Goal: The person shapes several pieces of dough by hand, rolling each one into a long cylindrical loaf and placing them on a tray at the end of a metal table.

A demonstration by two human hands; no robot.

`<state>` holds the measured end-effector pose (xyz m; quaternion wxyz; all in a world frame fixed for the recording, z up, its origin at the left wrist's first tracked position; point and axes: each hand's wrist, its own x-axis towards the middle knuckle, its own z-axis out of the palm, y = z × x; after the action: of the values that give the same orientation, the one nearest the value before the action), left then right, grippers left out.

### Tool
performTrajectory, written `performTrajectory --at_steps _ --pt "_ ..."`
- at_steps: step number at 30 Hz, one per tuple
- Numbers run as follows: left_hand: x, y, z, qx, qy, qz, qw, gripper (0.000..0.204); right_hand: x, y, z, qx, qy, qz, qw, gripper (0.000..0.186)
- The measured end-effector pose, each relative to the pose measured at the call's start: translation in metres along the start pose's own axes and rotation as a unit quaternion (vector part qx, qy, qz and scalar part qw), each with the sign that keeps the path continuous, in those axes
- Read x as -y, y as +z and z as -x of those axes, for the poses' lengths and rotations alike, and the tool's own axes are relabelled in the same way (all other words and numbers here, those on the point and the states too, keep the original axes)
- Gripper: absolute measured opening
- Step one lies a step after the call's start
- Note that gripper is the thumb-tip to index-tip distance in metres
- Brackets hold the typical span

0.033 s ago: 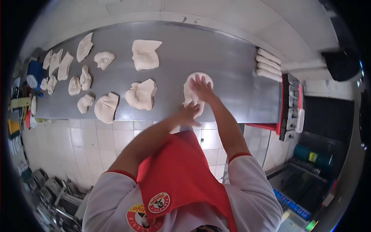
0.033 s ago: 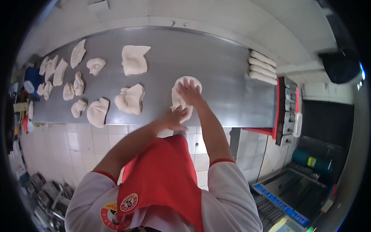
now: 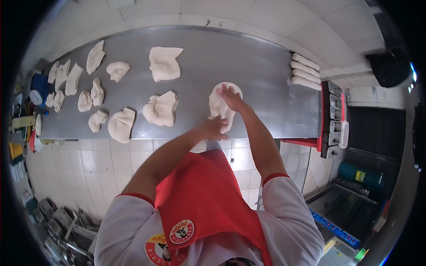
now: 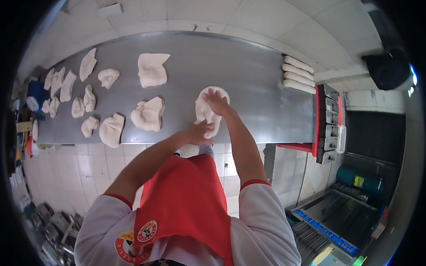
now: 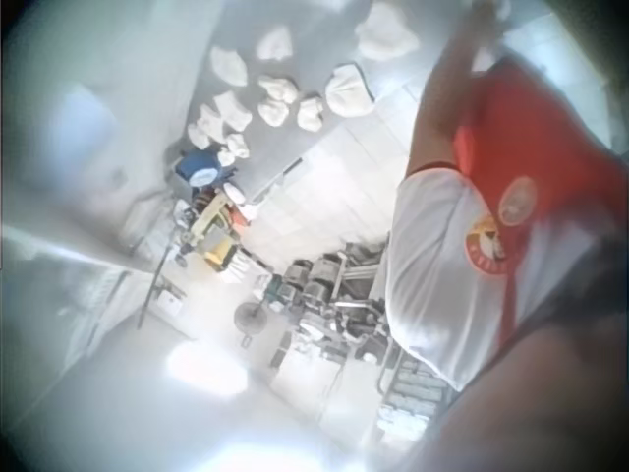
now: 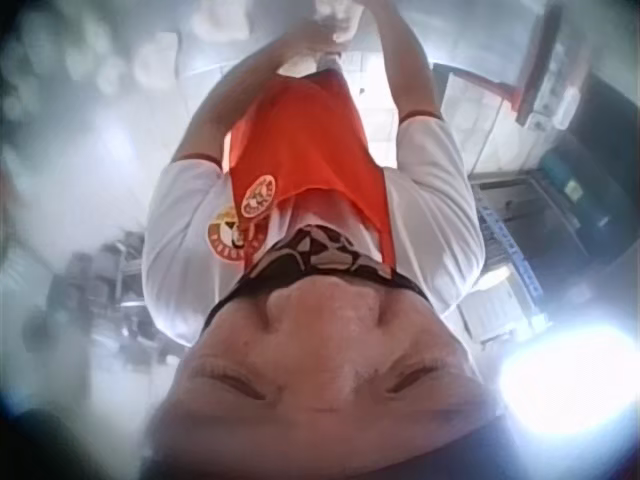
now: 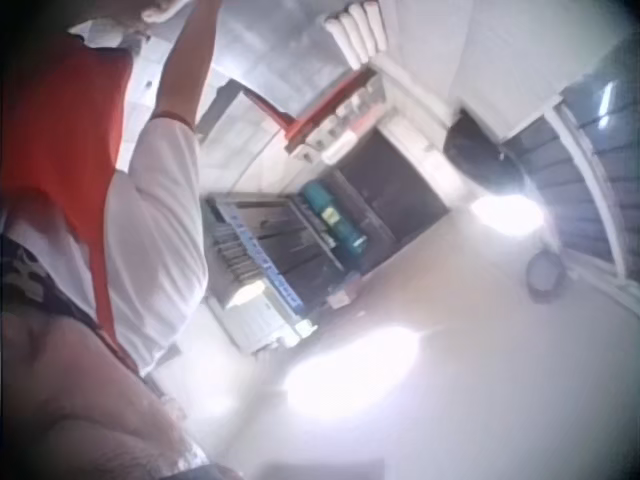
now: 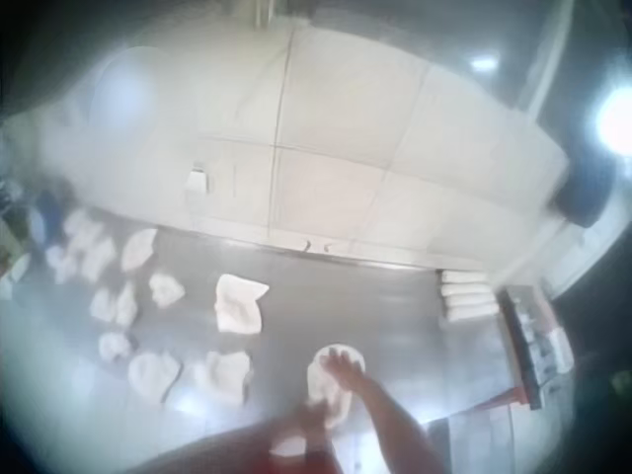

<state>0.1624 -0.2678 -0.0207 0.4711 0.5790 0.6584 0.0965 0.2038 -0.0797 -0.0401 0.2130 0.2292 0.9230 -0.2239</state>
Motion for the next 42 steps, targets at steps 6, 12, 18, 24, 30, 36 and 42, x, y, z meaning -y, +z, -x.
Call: performTrajectory --at_steps 6,12,18,24,30,36,42 --pt "0.061 0.039 0.022 -0.278 0.173 -0.186 0.926 0.058 -0.053 0.090 0.120 -0.145 -0.100 0.125 0.976 0.080" --pt "0.043 -0.026 0.036 -0.165 0.070 -0.310 0.934 0.066 0.017 0.054 0.150 -0.012 0.003 0.055 0.998 0.091" --pt "0.088 0.003 0.043 -0.148 0.111 -0.186 0.965 0.052 0.052 0.091 0.172 -0.034 -0.036 0.042 0.998 0.078" --pt "0.076 -0.028 -0.027 -0.128 0.066 -0.143 0.979 0.038 -0.038 0.073 0.098 -0.159 0.079 -0.147 0.973 0.057" --pt "0.053 -0.110 -0.147 -0.343 0.070 0.013 0.937 0.023 -0.061 0.039 0.005 -0.433 0.061 -0.002 0.899 0.053" --pt "0.036 -0.066 -0.165 -0.308 -0.103 -0.086 0.942 0.023 -0.055 0.041 0.021 -0.261 0.102 -0.245 0.928 0.054" --pt "0.032 -0.065 -0.197 -0.505 -0.052 -0.261 0.821 0.026 -0.042 0.052 0.014 -0.360 0.169 -0.135 0.908 0.054"
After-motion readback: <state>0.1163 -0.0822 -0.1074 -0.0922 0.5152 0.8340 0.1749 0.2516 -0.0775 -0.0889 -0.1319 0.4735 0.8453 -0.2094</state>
